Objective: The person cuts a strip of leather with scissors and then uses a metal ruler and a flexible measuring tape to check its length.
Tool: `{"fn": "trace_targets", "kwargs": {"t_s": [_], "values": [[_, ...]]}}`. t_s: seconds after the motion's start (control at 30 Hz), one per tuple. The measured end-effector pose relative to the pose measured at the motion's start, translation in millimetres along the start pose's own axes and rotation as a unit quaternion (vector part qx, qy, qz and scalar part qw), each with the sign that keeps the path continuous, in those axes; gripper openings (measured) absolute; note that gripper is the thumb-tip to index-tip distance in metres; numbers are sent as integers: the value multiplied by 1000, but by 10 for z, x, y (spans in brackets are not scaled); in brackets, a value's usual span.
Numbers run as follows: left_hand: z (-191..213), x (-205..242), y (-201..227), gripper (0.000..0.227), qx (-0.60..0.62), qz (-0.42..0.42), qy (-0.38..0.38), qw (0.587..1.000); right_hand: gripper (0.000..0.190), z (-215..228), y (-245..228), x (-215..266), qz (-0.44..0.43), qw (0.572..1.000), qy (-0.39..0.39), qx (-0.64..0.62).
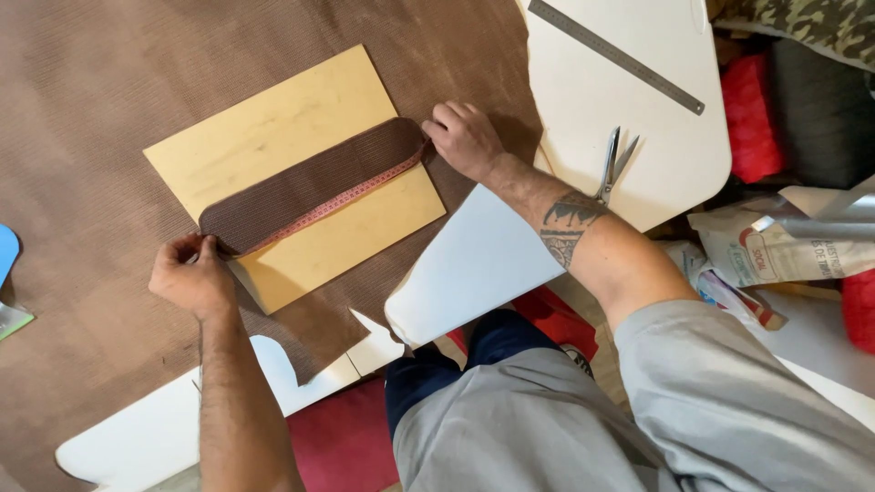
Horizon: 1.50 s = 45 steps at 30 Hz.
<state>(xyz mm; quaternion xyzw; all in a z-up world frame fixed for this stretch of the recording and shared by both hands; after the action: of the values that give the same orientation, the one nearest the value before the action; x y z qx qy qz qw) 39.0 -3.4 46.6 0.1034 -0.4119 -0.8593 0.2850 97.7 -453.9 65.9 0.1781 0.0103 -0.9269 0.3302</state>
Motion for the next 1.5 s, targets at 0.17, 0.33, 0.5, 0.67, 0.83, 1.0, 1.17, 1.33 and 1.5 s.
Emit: {"fn": "trace_targets", "kwargs": {"t_s": [0.17, 0.33, 0.5, 0.67, 0.83, 1.0, 1.17, 1.33, 1.5], "values": [[-3, -25, -17, 24, -36, -24, 6, 999, 49, 1, 143, 127, -185, 970, -74, -137], [-1, -10, -9, 27, -21, -28, 12, 999, 41, 3, 186, 147, -260, 938, -85, -211], [17, 0, 16, 26, -29, -49, 16, 998, 33, -118, 252, 188, -307, 895, -108, -304], [20, 5, 37, 24, -12, -12, 4, 1000, 40, -62, 243, 162, -264, 899, -86, -338], [26, 6, 14, 25, -27, -26, 10, 999, 30, -34, 218, 146, -246, 909, -95, -324], [28, 5, 19, 24, -30, -13, 9, 999, 26, 83, 236, 150, -262, 887, -91, -369], [15, -7, 4, 26, -27, -38, 14, 999, 25, 72, 242, 195, -229, 913, -61, -332], [-5, -19, -67, 26, -31, -26, 22, 999, 25, 32, 241, 118, -183, 937, -36, -295], [-20, -32, -110, 23, -31, -54, 15, 998, 25, -81, 271, 101, -182, 941, -35, -283]]}}
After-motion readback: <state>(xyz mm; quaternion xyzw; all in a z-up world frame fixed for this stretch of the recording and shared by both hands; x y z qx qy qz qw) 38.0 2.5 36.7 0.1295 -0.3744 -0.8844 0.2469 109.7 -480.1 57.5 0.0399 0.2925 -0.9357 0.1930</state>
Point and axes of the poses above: each hand's wrist, its own x-axis away from the middle knuckle, its own z-axis out of the back of the hand, y = z × x, the point moved 6 cm from there along -x, towards the middle knuckle, and after that the axes turned 1 degree about z, right-handed, at the moved point
